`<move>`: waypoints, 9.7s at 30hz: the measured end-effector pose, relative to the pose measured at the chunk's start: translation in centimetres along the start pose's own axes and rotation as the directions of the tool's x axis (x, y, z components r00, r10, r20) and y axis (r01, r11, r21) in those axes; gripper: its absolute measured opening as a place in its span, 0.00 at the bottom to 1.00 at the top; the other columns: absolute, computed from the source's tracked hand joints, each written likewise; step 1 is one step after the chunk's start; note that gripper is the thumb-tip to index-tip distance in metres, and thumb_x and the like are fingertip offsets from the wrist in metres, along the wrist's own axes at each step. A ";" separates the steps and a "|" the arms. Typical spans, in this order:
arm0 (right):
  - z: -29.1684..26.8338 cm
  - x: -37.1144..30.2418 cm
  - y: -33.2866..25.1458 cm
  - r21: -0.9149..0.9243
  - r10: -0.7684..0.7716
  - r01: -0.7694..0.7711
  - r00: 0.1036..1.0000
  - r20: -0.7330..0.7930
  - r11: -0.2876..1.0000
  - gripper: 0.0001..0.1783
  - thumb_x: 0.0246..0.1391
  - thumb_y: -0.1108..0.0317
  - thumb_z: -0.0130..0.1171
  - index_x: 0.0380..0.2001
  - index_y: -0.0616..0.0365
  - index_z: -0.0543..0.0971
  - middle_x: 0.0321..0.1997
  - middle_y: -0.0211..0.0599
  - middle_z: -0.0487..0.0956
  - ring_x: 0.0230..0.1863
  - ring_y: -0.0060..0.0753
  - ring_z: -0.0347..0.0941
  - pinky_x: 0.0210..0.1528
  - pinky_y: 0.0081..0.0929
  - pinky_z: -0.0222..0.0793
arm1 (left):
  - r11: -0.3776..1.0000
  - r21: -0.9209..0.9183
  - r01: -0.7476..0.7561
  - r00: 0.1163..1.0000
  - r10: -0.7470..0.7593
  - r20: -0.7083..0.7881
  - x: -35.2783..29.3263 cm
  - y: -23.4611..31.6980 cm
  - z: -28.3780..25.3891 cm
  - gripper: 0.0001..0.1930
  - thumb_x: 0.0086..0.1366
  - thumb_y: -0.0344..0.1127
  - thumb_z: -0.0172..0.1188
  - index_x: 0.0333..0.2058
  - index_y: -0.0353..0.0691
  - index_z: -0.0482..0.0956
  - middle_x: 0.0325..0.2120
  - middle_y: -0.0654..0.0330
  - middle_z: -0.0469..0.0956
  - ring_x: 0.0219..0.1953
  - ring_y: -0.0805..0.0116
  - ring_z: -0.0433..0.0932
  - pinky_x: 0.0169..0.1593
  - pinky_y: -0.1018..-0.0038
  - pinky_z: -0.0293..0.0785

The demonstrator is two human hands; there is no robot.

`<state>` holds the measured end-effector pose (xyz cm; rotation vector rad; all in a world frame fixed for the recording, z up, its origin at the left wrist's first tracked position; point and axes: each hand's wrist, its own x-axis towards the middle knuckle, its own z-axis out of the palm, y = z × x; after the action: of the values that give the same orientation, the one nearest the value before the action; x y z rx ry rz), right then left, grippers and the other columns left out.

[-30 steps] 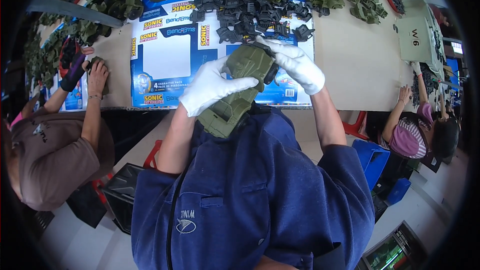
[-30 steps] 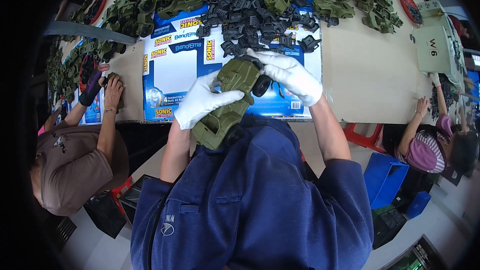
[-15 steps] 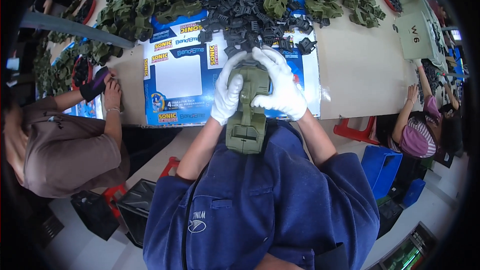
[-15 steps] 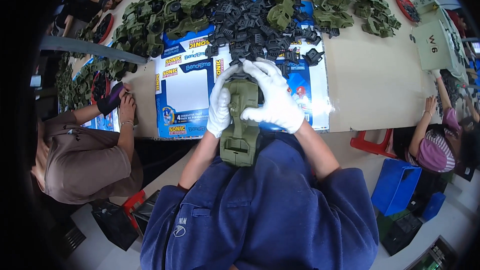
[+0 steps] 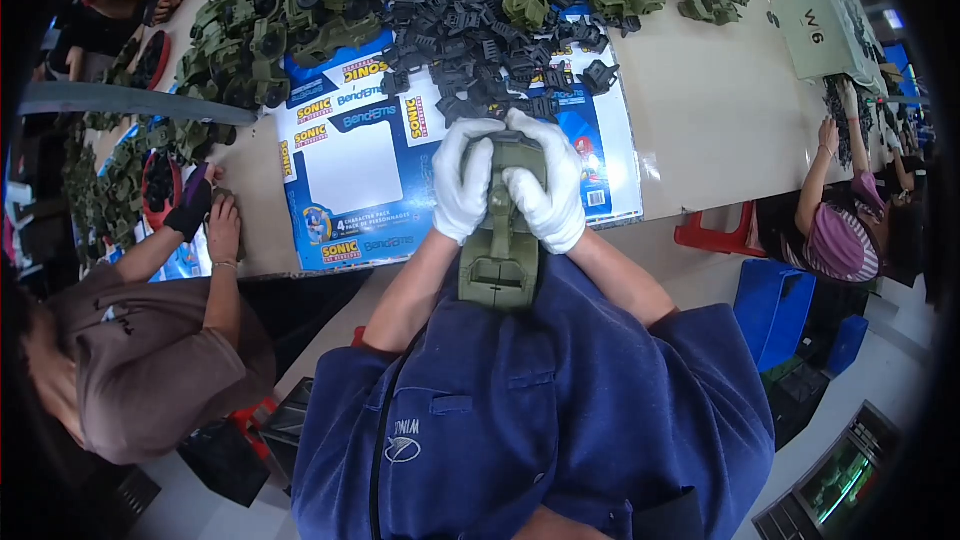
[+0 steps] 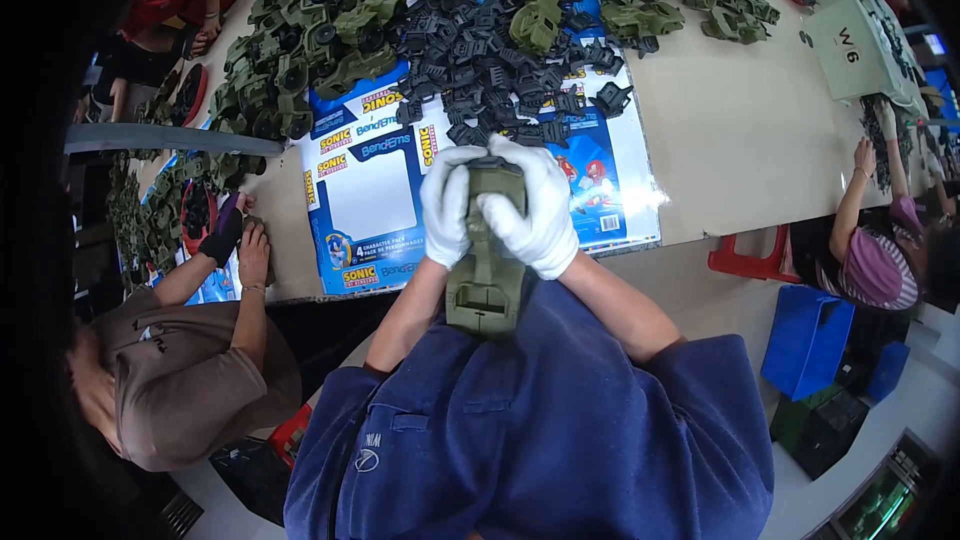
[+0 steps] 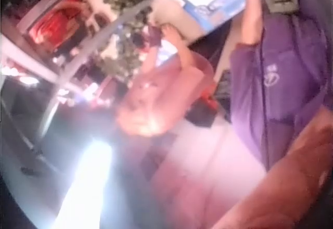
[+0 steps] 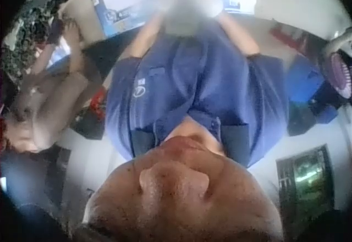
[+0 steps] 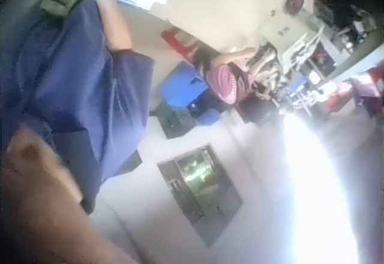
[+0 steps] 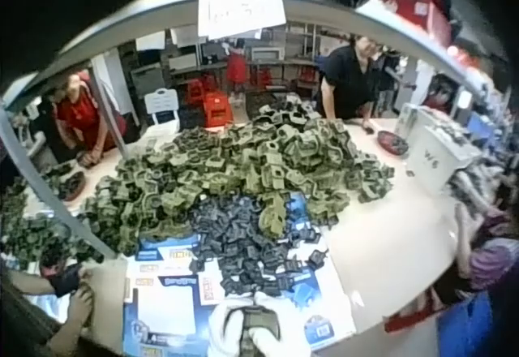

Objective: The person assembles plastic toy car components by hand, joining chassis parts to a toy car body.

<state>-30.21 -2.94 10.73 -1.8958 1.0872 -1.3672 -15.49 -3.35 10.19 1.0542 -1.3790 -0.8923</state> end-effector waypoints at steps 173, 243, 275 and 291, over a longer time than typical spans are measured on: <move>-8.9 0.2 18.1 -0.923 0.554 -0.229 0.832 -0.020 0.310 0.18 0.49 0.61 0.62 0.45 0.47 0.82 0.49 0.45 0.80 0.46 0.46 0.77 0.49 0.41 0.73 | 0.555 0.367 0.747 0.642 -0.746 -0.179 -6.7 -9.8 -10.2 0.46 0.52 0.42 0.75 0.64 0.34 0.58 0.53 0.50 0.75 0.52 0.62 0.77 0.56 0.69 0.73; -5.5 1.1 7.1 0.572 0.408 -0.802 0.586 0.700 0.172 0.33 0.66 0.65 0.53 0.69 0.60 0.57 0.64 0.38 0.71 0.53 0.29 0.75 0.50 0.24 0.73 | 0.670 -0.048 0.741 0.622 -0.657 0.425 -0.4 3.0 -4.5 0.39 0.54 0.30 0.72 0.64 0.32 0.64 0.51 0.58 0.76 0.51 0.72 0.75 0.56 0.73 0.72; -4.7 3.7 3.8 -0.062 0.318 -0.347 0.756 0.572 0.936 0.59 0.25 0.57 0.77 0.65 0.63 0.63 0.67 0.50 0.66 0.68 0.47 0.63 0.69 0.33 0.57 | 0.760 -0.001 0.650 0.738 -0.631 0.241 -1.2 1.7 -0.9 0.43 0.58 0.50 0.70 0.66 0.36 0.61 0.53 0.50 0.76 0.58 0.64 0.72 0.60 0.69 0.66; 0.9 0.4 1.5 0.027 0.004 -0.006 0.999 0.049 1.000 0.37 0.48 0.48 0.64 0.54 0.64 0.69 0.55 0.55 0.75 0.53 0.56 0.73 0.57 0.42 0.67 | 0.998 -0.049 0.048 0.999 -0.047 0.022 -0.2 -1.0 -0.7 0.23 0.67 0.49 0.53 0.47 0.33 0.75 0.42 0.49 0.78 0.45 0.57 0.77 0.51 0.69 0.70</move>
<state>-29.78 -4.12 9.44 -1.8955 1.0440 -1.3198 -14.71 -3.45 9.20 1.0466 -1.3476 -0.9704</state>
